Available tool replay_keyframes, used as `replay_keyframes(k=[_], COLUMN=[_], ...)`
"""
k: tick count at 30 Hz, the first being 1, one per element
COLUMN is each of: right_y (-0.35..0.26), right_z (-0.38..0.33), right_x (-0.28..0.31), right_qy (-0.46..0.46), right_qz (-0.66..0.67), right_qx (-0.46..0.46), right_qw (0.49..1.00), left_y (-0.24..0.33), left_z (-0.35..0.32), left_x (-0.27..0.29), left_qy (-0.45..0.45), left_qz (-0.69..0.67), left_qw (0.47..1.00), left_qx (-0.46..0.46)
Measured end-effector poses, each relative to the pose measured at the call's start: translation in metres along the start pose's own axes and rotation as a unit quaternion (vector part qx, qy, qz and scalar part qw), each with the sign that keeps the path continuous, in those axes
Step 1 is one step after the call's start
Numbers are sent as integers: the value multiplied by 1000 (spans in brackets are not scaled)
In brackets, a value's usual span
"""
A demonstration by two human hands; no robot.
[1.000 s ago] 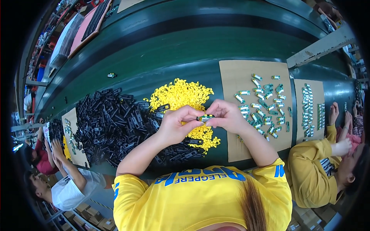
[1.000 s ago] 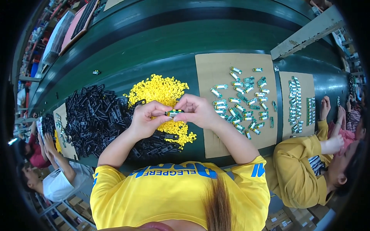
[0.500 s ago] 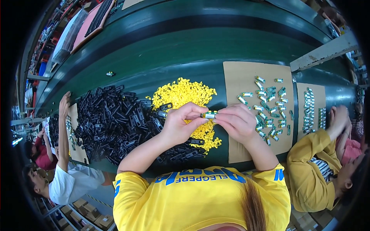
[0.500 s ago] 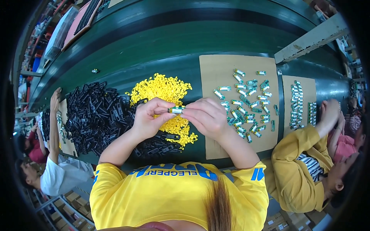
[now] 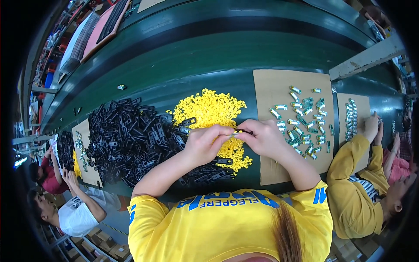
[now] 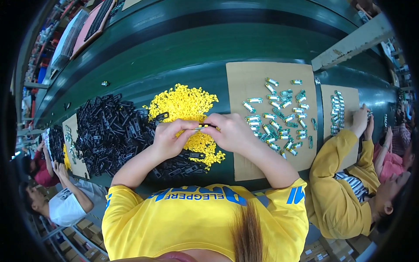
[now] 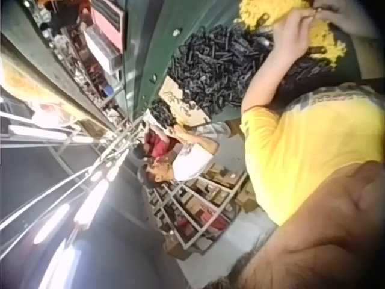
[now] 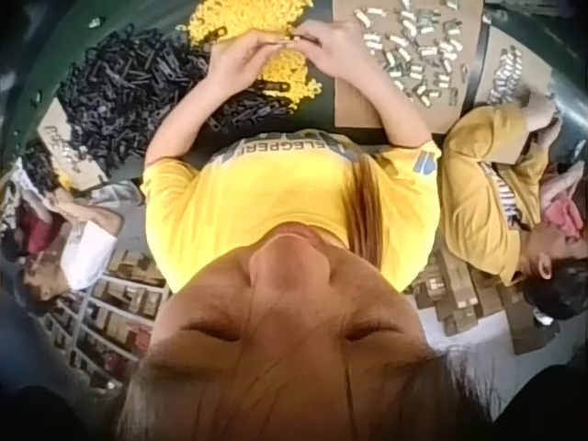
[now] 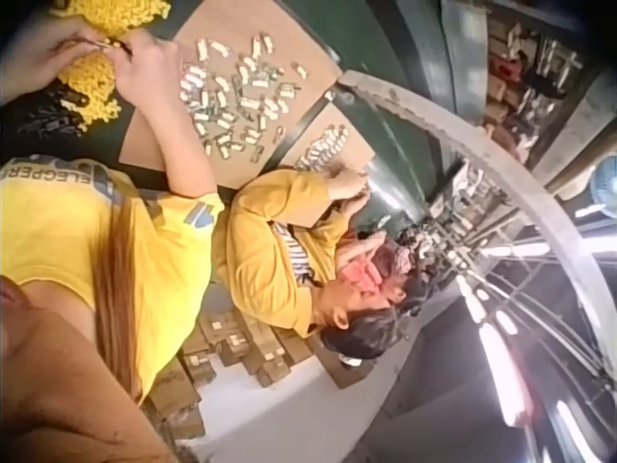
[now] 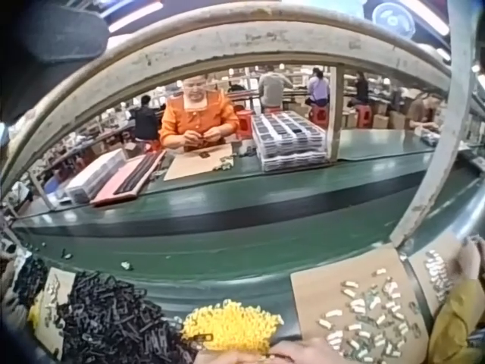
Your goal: The person assembles and sorts small electronic components by hand, separating yellow parts from black parts on a cardboard sheet.
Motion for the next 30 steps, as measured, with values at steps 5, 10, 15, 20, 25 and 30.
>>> replay_keyframes(k=[5, 10, 15, 20, 25, 30], right_y=[15, 15, 26, 29, 38, 40], right_z=[7, 23, 6, 12, 23, 16], right_x=[-16, 3, 15, 13, -1, -10], right_qy=[104, 155, 108, 76, 39, 23], right_qz=[-115, -106, -146, -156, -256, -320], right_qx=[59, 20, 1, 42, 49, 27], right_qw=[986, 982, 983, 984, 965, 947], left_y=[-18, -69, -108, -123, -111, -69], left_z=[29, 79, 44, 22, 37, 48], left_x=[8, 82, 157, 166, 150, 137], left_qy=[31, 93, -2, -36, 56, 101], left_qz=[-12, 95, 389, 503, 549, 212], left_qw=[999, 980, 910, 848, 826, 966], left_qx=[7, 150, 144, 161, 112, 111])
Point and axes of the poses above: each hand's wrist, its own z-axis towards the middle knuckle, its own x-axis out of the back of the hand, y = z × x, the point moved 3 cm from there along z, towards the middle knuckle, and after that the axes turned 15 degrees about x, right-handed, at the moved point
